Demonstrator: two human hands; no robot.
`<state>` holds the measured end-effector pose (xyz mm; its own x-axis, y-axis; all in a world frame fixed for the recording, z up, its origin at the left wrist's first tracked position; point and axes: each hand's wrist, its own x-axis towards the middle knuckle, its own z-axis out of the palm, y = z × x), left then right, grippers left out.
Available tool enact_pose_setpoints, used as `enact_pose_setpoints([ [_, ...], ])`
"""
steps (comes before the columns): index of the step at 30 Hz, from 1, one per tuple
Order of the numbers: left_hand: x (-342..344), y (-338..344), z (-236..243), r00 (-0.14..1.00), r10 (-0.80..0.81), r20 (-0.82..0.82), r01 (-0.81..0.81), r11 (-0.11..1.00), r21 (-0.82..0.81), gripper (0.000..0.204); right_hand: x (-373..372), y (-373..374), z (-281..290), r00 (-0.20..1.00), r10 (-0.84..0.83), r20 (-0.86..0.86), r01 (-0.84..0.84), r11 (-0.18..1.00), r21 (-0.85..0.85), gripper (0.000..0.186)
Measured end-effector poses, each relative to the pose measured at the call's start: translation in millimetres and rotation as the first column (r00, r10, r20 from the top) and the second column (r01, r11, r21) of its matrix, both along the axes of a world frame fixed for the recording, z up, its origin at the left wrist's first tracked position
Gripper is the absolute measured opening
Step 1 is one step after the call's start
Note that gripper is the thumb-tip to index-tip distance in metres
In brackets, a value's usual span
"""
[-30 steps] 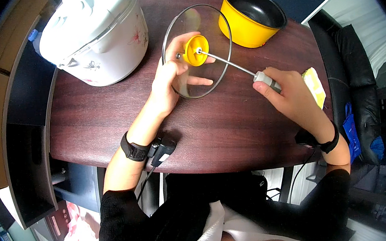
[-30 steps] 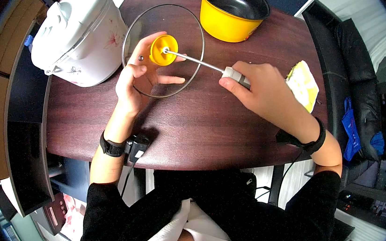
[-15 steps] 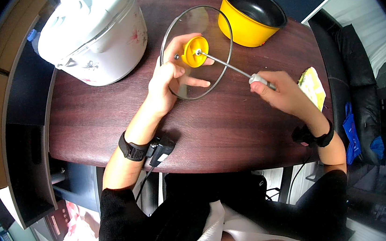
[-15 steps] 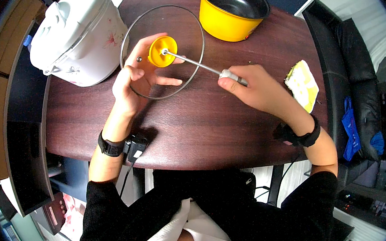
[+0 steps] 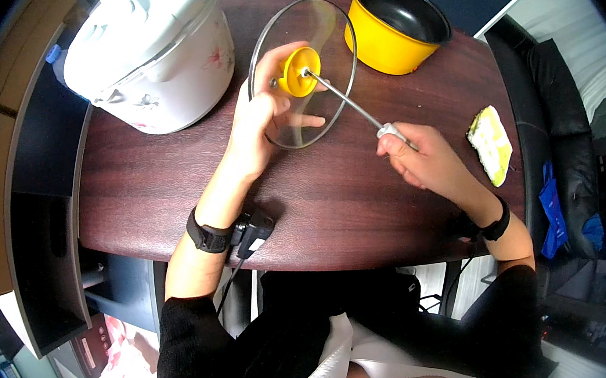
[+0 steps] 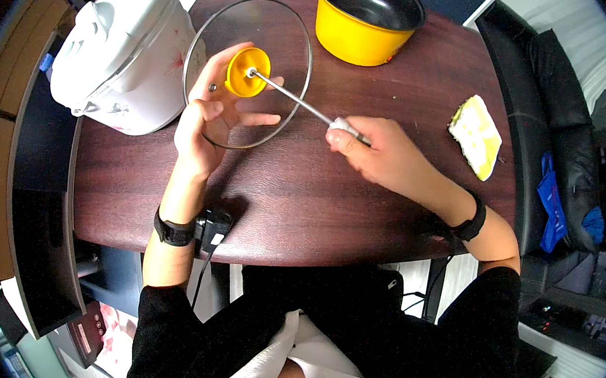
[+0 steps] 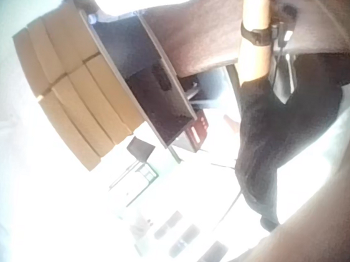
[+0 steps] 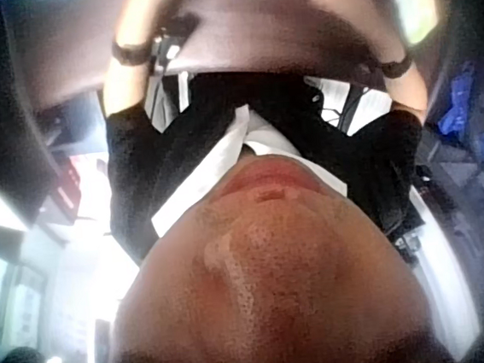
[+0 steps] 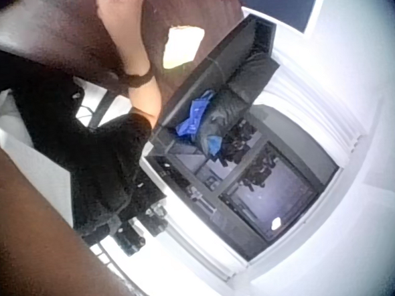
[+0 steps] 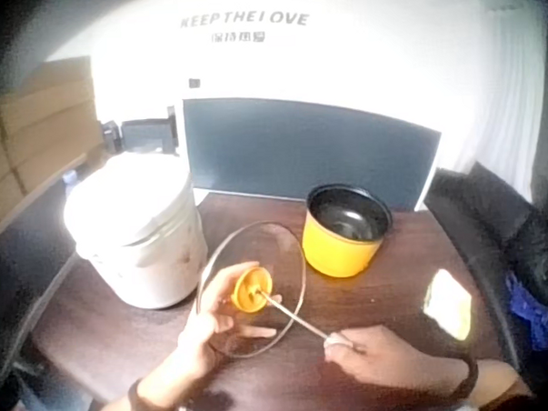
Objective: The person uses a screwdriver to remove a screw from a glass lid and then from the bottom of a yellow appliance. They also wipe the inside of the yellow appliance with a cloth.
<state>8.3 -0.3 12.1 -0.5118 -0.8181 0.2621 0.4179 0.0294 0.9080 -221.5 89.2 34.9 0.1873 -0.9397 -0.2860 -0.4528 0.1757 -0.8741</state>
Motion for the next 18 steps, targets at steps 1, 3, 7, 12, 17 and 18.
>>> enact_pose_setpoints([
  [1, 1, -1, 2, 0.999, -0.031, -0.008, 0.031, 0.999, 0.016, 0.073, -3, 0, 3, 0.980, -0.009, -0.199, -0.032, 0.980, -0.197, 0.030],
  [3, 1, -2, 4, 0.996, -0.082, -0.016, 0.083, 0.995, 0.056, 0.073, -8, 0, 14, 0.904, -0.068, -0.422, -0.126, 0.902, -0.414, 0.030],
  [7, -1, -2, 1, 0.977, -0.199, -0.079, 0.209, 0.967, 0.145, 0.067, -22, -3, 36, 0.793, -0.142, -0.593, -0.242, 0.819, -0.521, 0.033],
  [12, -1, 0, 0, 0.966, -0.238, -0.101, 0.252, 0.954, 0.160, 0.063, -21, -2, 49, 0.719, -0.117, -0.685, -0.325, 0.815, -0.480, 0.036],
  [17, -1, -2, -3, 0.981, -0.187, -0.059, 0.193, 0.974, 0.119, 0.063, -21, -5, 32, 0.767, -0.048, -0.640, -0.286, 0.868, -0.407, 0.043],
  [18, -2, -1, -3, 0.984, -0.170, -0.050, 0.175, 0.977, 0.122, 0.063, -21, -6, 25, 0.791, -0.044, -0.611, -0.281, 0.860, -0.426, 0.044],
])
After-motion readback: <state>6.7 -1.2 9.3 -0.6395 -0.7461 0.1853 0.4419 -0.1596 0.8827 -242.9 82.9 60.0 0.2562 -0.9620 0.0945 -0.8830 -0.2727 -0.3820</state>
